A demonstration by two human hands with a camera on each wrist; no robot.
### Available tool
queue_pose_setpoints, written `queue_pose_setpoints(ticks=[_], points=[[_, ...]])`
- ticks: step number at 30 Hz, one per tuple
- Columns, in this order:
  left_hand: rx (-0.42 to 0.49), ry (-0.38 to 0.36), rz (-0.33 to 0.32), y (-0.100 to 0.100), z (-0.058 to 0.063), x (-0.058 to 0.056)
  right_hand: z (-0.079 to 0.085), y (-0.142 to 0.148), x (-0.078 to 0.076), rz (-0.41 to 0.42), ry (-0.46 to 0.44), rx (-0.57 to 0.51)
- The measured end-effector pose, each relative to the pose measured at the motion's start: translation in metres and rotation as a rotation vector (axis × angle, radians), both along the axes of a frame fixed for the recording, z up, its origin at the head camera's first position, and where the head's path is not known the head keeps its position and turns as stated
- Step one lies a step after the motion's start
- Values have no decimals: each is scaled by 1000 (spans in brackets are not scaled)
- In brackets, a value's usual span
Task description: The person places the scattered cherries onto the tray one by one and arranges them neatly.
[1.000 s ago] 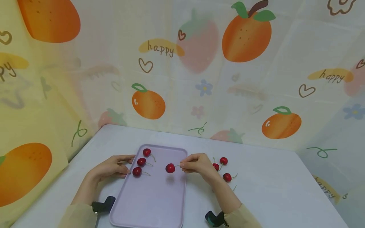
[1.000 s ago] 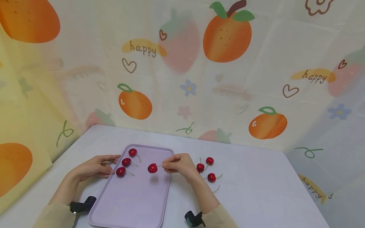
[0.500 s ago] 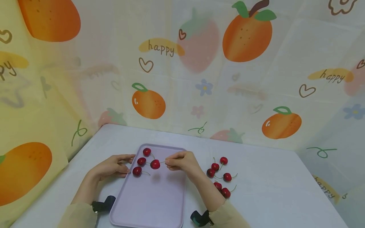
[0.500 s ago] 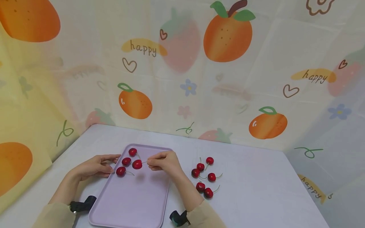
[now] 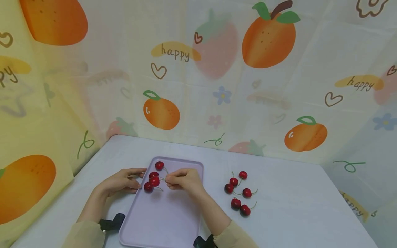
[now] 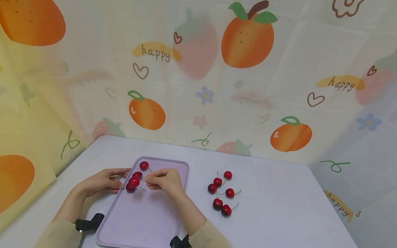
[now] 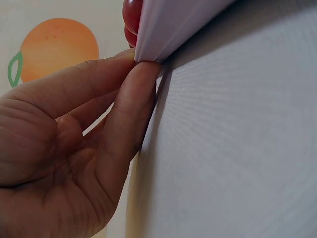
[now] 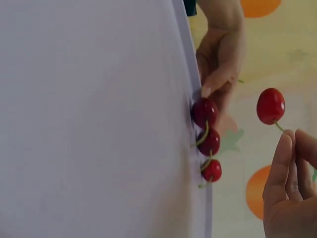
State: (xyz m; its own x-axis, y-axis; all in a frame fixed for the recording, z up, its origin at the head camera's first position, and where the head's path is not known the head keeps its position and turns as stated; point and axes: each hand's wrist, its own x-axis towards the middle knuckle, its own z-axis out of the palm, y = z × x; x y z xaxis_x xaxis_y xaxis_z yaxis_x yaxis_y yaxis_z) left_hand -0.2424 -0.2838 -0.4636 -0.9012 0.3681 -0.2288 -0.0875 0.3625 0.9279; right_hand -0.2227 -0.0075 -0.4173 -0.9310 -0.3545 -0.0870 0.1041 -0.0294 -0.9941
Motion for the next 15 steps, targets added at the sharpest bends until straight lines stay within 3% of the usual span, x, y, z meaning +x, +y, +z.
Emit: queue_pose_setpoints(ticks=[8, 15], points=[[-1, 3, -5, 0, 0, -1, -7, -19, 8, -47, -44, -45], [-22, 15, 1, 0, 0, -1, -10, -28, 10, -74, -73, -14]])
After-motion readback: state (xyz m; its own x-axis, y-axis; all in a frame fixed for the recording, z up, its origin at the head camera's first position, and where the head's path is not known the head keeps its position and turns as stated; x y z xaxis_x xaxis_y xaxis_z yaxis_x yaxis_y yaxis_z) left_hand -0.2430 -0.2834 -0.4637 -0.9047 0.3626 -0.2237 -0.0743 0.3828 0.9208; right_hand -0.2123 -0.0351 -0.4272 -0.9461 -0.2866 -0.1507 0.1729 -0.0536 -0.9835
